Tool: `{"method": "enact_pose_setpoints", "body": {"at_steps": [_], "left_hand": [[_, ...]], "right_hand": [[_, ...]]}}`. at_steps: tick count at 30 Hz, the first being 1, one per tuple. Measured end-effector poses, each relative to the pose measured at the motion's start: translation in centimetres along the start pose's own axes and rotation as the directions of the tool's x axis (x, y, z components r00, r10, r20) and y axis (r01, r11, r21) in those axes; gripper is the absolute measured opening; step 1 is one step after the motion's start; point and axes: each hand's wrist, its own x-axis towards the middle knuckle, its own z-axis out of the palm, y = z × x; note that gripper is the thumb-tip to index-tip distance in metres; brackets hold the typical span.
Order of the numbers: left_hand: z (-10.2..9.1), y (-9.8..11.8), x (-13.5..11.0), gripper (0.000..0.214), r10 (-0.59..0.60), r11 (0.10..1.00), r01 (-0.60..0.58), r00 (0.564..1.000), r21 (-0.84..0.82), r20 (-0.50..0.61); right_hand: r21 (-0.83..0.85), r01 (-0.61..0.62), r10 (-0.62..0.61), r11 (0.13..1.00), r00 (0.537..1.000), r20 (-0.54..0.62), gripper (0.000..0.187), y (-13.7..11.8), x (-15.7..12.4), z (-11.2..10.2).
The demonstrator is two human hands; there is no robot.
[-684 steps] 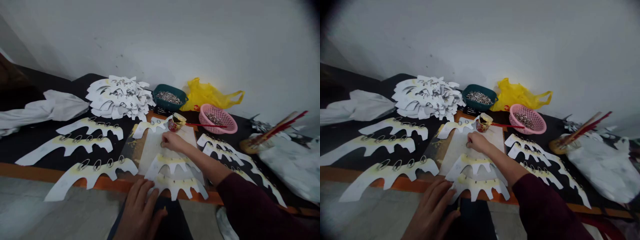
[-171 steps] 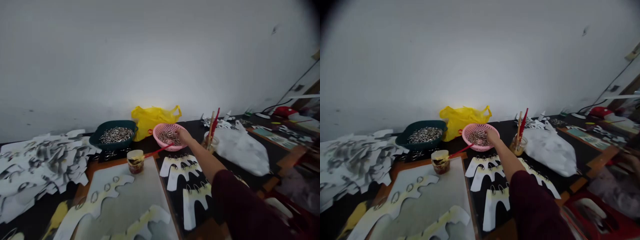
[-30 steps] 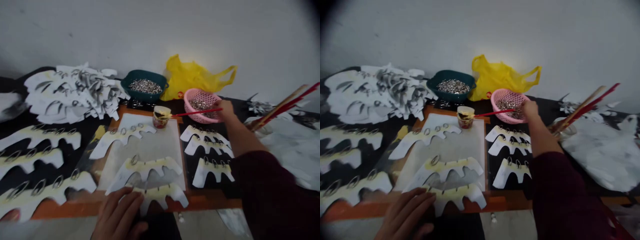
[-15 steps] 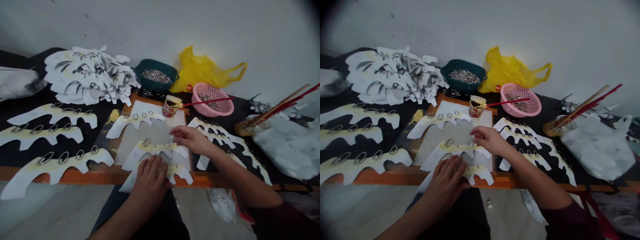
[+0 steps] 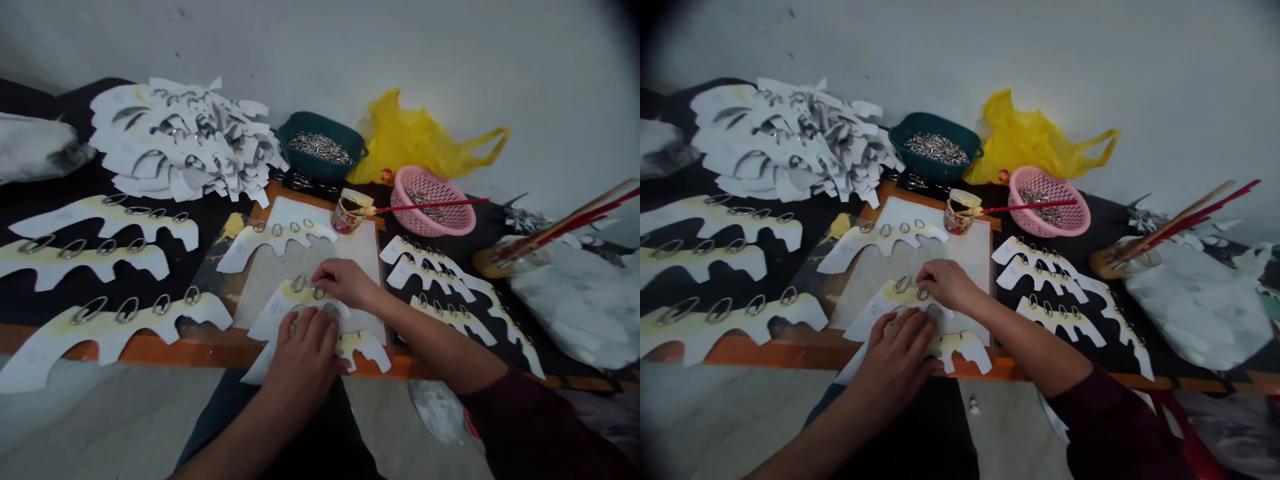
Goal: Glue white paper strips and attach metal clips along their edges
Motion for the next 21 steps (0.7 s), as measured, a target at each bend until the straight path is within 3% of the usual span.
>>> {"method": "enact_pose_setpoints", "body": {"at_steps": [6, 14, 21], "left_hand": [[-0.7, 0.2, 0.1, 0.037, -0.006, 1.0, 0.005, 1.0, -0.018, -0.014], [-0.7, 0.2, 1.2, 0.05, -0.017, 1.0, 0.017, 0.999, -0.009, 0.043], [-1.3, 0.3, 1.5, 0.065, -0.033, 0.998, 0.036, 0.997, -0.046, 0.075]], "right_hand": [[-0.131, 0.064, -0.066, 0.989, 0.998, -0.013, 0.01, -0.4, -0.1, 0.1], [-0.129, 0.088, -0.091, 0.988, 0.996, -0.017, 0.011, -0.2, -0.1, 0.3], [-0.093, 0.13, -0.138, 0.987, 0.986, -0.093, 0.01, 0.5, -0.2, 0.5]]}}
